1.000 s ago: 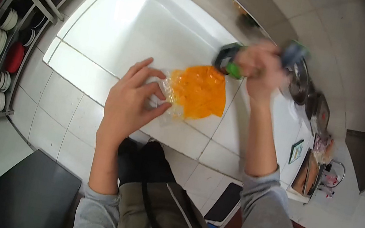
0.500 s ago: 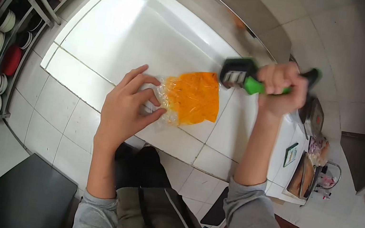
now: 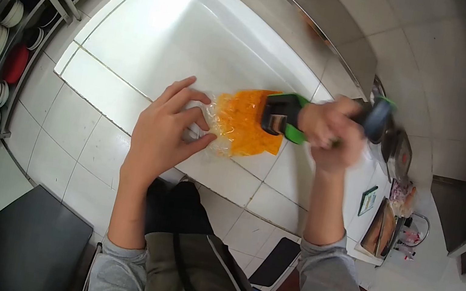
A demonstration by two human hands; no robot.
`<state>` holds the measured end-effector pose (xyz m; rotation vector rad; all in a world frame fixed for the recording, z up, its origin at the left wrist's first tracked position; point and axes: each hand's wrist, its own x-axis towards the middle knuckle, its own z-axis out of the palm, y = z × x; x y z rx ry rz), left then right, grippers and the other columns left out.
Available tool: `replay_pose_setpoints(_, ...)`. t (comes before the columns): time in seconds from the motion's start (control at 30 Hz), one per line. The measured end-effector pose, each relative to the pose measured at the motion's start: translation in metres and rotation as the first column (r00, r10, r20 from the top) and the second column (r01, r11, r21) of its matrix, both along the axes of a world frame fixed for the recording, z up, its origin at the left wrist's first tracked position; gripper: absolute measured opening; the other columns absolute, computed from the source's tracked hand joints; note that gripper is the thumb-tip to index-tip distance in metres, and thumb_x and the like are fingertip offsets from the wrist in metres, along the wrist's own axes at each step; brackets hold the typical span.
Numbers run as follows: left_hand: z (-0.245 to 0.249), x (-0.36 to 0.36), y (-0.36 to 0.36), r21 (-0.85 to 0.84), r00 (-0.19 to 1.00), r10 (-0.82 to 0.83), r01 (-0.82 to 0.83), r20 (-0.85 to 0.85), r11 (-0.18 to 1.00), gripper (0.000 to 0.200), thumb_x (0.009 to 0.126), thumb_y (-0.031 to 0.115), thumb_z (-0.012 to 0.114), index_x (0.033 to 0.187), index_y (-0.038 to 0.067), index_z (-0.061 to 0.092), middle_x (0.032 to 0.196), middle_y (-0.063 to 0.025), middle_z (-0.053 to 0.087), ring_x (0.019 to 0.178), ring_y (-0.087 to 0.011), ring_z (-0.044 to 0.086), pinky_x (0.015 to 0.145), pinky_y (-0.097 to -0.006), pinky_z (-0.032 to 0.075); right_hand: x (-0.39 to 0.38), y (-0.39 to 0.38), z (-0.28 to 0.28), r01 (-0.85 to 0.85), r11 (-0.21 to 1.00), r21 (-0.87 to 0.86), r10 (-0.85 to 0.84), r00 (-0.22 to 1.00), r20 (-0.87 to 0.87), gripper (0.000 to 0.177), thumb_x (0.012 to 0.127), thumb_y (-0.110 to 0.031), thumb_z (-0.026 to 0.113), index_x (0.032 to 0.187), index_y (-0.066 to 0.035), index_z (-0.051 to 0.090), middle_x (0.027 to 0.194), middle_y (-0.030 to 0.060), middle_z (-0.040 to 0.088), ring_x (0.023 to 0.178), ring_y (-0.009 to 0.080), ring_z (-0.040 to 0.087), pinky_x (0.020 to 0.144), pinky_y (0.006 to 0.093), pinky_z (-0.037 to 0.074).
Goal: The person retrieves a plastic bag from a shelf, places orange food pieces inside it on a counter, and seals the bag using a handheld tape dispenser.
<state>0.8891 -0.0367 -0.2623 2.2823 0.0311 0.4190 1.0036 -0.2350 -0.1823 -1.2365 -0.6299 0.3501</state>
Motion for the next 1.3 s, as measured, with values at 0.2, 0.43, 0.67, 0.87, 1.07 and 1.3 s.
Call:
replay_pose_setpoints(0.2,-0.002,-0.001,0.003,-0.024,1.0,-0.005,0.005,-0.013,1.0,0.019,0.062,0.011,0.076,0.062,0.01,0.057,0.104,0.003,0.06,0.12,-0.0244,0.048,0.081,-0.0343,0.05,-0.02,0.007,-0.017,0.194,0.965,-0.179,-0.177,0.979,0.105,0.023,0.08,-0.016,0.038,0.058,-0.014,0.032,0.042,-0.0018,0.035,0.036,0.0115,0.031,0.045,0.0286,0.031)
replay_pose_setpoints(0.43,-0.006,-0.003,0.003,-0.009,1.0,0.012,-0.012,0.012,1.0,0.02,0.064,0.014,0.076,0.062,0.01,0.056,0.104,0.0033,0.06,0.12,-0.0238,0.049,0.081,-0.0336,0.05,-0.018,-0.014,-0.008,0.037,0.999,-0.026,-0.031,0.979,0.204,0.021,0.081,-0.021,0.042,0.062,-0.014,0.035,0.044,-0.001,0.037,0.037,0.0105,0.032,0.043,0.0287,0.03)
replay_pose_setpoints(0.67,-0.005,-0.002,0.007,0.005,0.999,-0.006,0.006,0.037,1.0,0.021,0.065,0.015,0.076,0.063,0.011,0.055,0.104,0.0023,0.06,0.12,-0.0237,0.048,0.082,-0.0338,0.05,-0.033,-0.018,0.031,0.047,0.987,0.155,-0.083,0.969,0.231,0.021,0.083,-0.016,0.038,0.062,-0.013,0.037,0.045,0.0008,0.038,0.04,0.0112,0.034,0.045,0.0291,0.031)
replay_pose_setpoints(0.87,-0.005,-0.004,0.004,-0.007,0.999,-0.009,0.009,0.033,1.0,0.02,0.065,0.015,0.076,0.063,0.011,0.056,0.104,0.003,0.06,0.121,-0.0229,0.048,0.083,-0.0336,0.05,-0.034,0.001,-0.011,0.083,0.996,-0.017,-0.083,0.997,0.007,0.023,0.08,-0.004,0.045,0.058,-0.008,0.038,0.044,0.0025,0.04,0.036,0.0127,0.034,0.039,0.0283,0.028)
replay_pose_setpoints(1.07,-0.005,-0.003,0.005,0.005,1.0,-0.013,0.013,0.02,1.0,0.019,0.066,0.016,0.075,0.064,0.01,0.057,0.104,0.0022,0.06,0.12,-0.0228,0.048,0.083,-0.0335,0.05,-0.051,0.014,-0.025,0.143,0.99,0.015,-0.144,0.978,0.151,0.024,0.083,-0.01,0.052,0.061,-0.01,0.04,0.046,0.0037,0.043,0.039,0.0123,0.038,0.038,0.0266,0.026)
replay_pose_setpoints(1.3,-0.005,-0.003,0.005,0.012,1.0,-0.005,0.004,0.024,1.0,0.021,0.065,0.015,0.076,0.062,0.011,0.056,0.104,0.003,0.06,0.12,-0.0233,0.048,0.081,-0.034,0.051,-0.059,0.0,-0.008,0.109,0.991,0.081,-0.122,0.979,0.165,0.024,0.079,-0.007,0.049,0.057,-0.009,0.039,0.044,0.0039,0.041,0.037,0.0122,0.036,0.038,0.0268,0.028)
